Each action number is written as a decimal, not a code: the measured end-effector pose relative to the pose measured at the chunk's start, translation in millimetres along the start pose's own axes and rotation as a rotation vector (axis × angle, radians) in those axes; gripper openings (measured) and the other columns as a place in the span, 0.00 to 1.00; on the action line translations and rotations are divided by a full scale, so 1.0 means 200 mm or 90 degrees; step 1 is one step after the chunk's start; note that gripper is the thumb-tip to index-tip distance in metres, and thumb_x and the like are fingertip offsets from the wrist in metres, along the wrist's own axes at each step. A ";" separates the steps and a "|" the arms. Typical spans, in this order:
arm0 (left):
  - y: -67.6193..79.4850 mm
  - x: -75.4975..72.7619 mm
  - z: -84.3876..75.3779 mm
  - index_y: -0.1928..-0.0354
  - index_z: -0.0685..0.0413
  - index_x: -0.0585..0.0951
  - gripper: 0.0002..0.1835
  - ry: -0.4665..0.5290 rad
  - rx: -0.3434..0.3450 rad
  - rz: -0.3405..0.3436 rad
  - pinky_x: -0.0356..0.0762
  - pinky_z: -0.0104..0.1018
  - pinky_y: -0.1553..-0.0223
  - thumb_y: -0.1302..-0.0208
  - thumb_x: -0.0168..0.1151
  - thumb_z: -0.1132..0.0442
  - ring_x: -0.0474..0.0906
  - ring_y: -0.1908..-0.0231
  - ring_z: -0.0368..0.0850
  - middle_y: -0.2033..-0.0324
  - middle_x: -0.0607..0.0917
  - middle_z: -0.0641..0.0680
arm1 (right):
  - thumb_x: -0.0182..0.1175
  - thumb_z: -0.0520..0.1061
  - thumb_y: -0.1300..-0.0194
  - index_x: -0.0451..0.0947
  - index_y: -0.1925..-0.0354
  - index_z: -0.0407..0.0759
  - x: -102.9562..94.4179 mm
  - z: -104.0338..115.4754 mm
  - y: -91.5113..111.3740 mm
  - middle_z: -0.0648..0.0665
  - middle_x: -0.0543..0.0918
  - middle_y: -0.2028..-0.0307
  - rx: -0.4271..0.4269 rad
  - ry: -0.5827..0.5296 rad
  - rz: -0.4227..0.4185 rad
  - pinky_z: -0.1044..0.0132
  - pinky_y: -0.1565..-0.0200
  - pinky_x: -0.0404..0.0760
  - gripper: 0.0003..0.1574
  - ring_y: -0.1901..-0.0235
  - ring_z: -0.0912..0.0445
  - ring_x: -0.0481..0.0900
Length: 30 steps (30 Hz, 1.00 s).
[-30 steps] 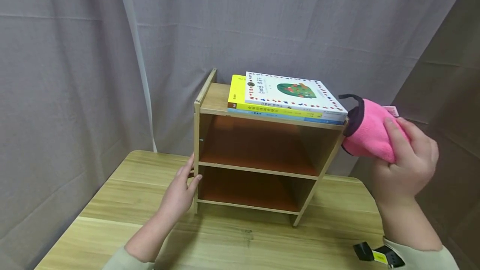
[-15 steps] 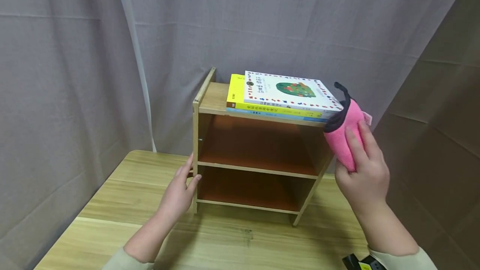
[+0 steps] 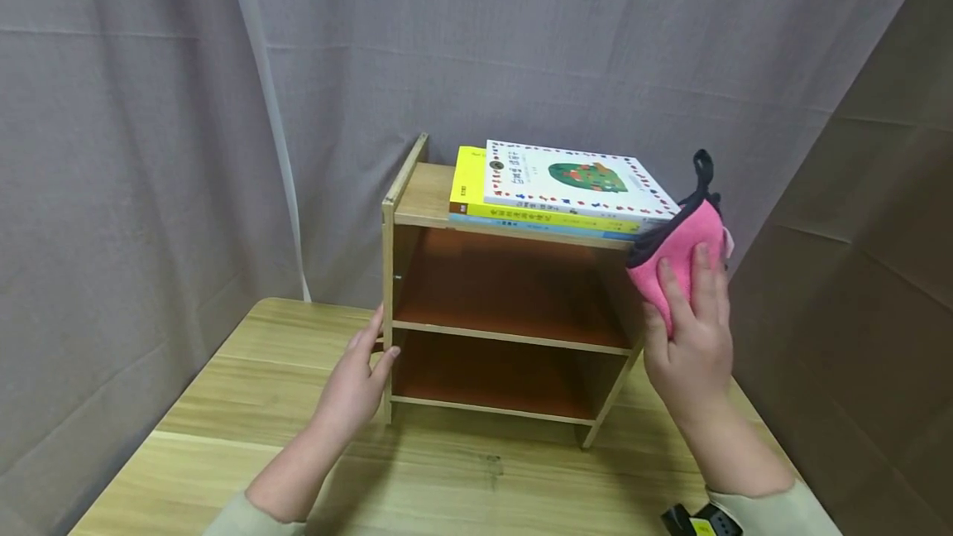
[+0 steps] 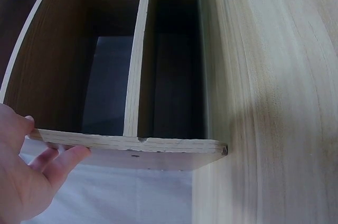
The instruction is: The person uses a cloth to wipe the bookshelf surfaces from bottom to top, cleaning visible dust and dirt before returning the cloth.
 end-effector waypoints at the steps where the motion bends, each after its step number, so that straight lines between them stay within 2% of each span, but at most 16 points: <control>1: 0.00 0.00 0.00 0.30 0.26 0.45 0.34 -0.001 0.000 0.000 0.70 0.51 0.48 0.31 0.49 0.49 0.71 0.45 0.51 0.39 0.68 0.52 | 0.44 0.63 0.32 0.70 0.39 0.46 0.01 0.00 0.01 0.41 0.61 0.33 0.002 0.001 0.000 0.46 0.36 0.54 0.33 0.33 0.39 0.53; 6: 0.00 0.00 0.00 0.30 0.27 0.45 0.34 0.000 -0.006 0.001 0.71 0.51 0.48 0.31 0.48 0.48 0.71 0.45 0.50 0.39 0.68 0.53 | 0.42 0.61 0.31 0.68 0.37 0.44 0.03 -0.01 0.04 0.42 0.58 0.32 0.006 -0.002 0.004 0.46 0.35 0.52 0.33 0.32 0.40 0.50; 11: 0.00 0.00 0.01 0.30 0.25 0.45 0.33 -0.002 -0.007 -0.003 0.71 0.51 0.49 0.32 0.48 0.47 0.71 0.45 0.51 0.39 0.68 0.52 | 0.41 0.59 0.30 0.63 0.34 0.44 0.07 0.00 0.09 0.44 0.54 0.30 -0.014 -0.027 -0.003 0.43 0.34 0.46 0.32 0.31 0.40 0.45; 15: 0.00 0.00 0.00 0.30 0.24 0.44 0.33 -0.003 -0.004 -0.003 0.71 0.51 0.49 0.32 0.48 0.47 0.71 0.45 0.52 0.40 0.69 0.52 | 0.40 0.58 0.29 0.60 0.32 0.45 0.09 0.00 0.13 0.46 0.50 0.29 -0.007 -0.027 0.011 0.42 0.34 0.42 0.33 0.30 0.41 0.40; 24: 0.00 0.00 0.00 0.31 0.23 0.44 0.33 0.000 -0.004 0.000 0.70 0.52 0.48 0.32 0.48 0.47 0.71 0.45 0.53 0.40 0.69 0.52 | 0.40 0.57 0.29 0.60 0.33 0.45 0.12 0.01 0.25 0.48 0.50 0.29 -0.013 -0.032 -0.009 0.38 0.35 0.39 0.32 0.30 0.42 0.38; 30: 0.01 0.00 0.00 0.30 0.24 0.44 0.33 -0.005 -0.001 -0.003 0.71 0.51 0.49 0.32 0.48 0.46 0.72 0.46 0.52 0.41 0.69 0.52 | 0.40 0.56 0.28 0.60 0.33 0.41 0.15 0.01 0.33 0.45 0.49 0.29 -0.001 -0.035 0.011 0.40 0.35 0.40 0.33 0.30 0.40 0.38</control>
Point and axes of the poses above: each hand's wrist, its own y-axis away from the middle knuckle, its own x-axis out of the palm, z = x × y, the point moved 6 cm from there along -y, towards the middle knuckle
